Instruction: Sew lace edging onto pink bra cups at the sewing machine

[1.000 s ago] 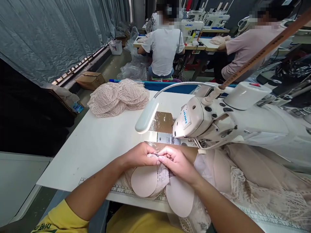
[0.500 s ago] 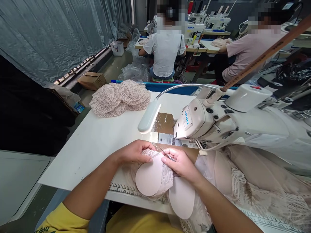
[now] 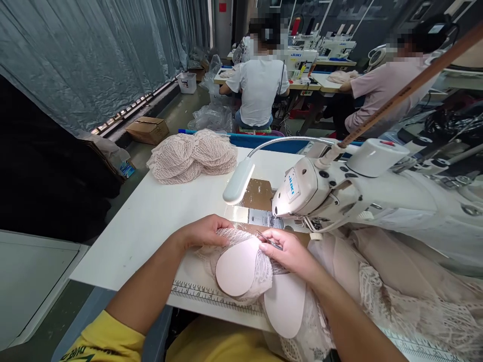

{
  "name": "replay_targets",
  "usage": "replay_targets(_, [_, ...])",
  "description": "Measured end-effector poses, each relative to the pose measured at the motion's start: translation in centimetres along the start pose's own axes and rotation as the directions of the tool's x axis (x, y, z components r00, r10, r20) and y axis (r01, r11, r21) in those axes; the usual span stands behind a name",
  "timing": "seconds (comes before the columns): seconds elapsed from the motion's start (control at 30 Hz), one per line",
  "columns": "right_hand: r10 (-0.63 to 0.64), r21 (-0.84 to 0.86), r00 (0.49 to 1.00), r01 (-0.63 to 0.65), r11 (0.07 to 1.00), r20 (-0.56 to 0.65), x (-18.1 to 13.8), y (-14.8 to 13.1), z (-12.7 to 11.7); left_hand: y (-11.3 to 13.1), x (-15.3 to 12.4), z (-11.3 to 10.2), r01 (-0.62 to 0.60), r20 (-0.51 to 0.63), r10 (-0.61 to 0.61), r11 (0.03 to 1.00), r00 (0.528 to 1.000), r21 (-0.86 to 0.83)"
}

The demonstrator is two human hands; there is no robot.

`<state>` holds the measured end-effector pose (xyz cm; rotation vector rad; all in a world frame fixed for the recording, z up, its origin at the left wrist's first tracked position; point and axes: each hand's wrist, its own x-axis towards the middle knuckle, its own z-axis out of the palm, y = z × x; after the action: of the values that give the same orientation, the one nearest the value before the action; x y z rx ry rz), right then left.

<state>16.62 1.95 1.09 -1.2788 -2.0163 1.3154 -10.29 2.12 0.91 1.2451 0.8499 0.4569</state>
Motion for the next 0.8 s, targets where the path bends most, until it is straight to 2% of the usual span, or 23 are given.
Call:
replay_targets(0.07, [0.042, -0.141, 0.999, -0.044, 0.989, -0.016, -1.2, -0.1, -1.5, -0.2, -0.1, 0.1, -0.013, -0.008, 0.013, 1.000, 1.000, 0.017])
replay_targets(0.17, [0.136, -0.327, 0.990, -0.115, 0.938, 0.043, -4.0, 0.1, -3.3, 0.1, -0.2, 0.8, -0.073, -0.029, 0.077, 0.989, 0.997, 0.127])
replay_targets(0.27, [0.234, -0.500, 0.968, -0.156, 0.852, 0.095, -6.6, 0.7, -3.4, 0.5, 0.0, 1.9, -0.084, -0.072, 0.115, 0.939, 0.991, 0.333])
replay_targets(0.33, [0.215, -0.551, 0.973, -0.132, 0.824, 0.088, -7.6, 0.8, -2.9, 0.5, 0.3, 2.7, -0.044, -0.105, 0.110, 0.869, 0.988, 0.492])
replay_targets(0.43, [0.105, -0.503, 0.994, -0.089, 0.859, 0.004, -8.1, 0.1, -2.8, 0.5, 0.1, 3.4, -0.003, -0.077, 0.064, 0.792, 0.995, 0.611])
replay_targets(0.5, [-0.011, -0.435, 0.998, -0.019, 0.900, -0.067, -7.9, -1.0, -2.9, 0.9, -0.6, 3.6, -0.038, -0.054, 0.097, 0.749, 0.994, 0.662])
replay_targets(0.57, [-0.072, -0.369, 0.992, 0.029, 0.929, -0.102, -7.4, -2.3, -2.8, 1.7, -1.9, 3.8, -0.049, -0.082, 0.160, 0.676, 0.984, 0.736])
replay_targets(0.63, [-0.033, -0.287, 0.997, 0.013, 0.958, -0.065, -6.4, -3.5, -2.0, 2.4, -3.5, 3.8, -0.021, -0.122, 0.189, 0.616, 0.974, 0.787])
replay_targets(0.7, [-0.009, -0.195, 0.999, 0.015, 0.981, 0.031, -4.8, -4.3, -0.5, 2.7, -5.1, 3.1, 0.000, -0.146, 0.207, 0.577, 0.968, 0.817])
replay_targets(0.73, [-0.044, -0.154, 0.996, 0.054, 0.987, 0.071, -3.7, -4.7, 0.5, 2.8, -5.8, 2.5, 0.011, -0.159, 0.221, 0.553, 0.962, 0.833])
replay_targets(0.8, [-0.168, -0.119, 0.984, 0.174, 0.978, 0.058, -0.9, -5.5, 2.6, 3.1, -7.0, 0.5, 0.074, -0.235, 0.281, 0.483, 0.931, 0.873])
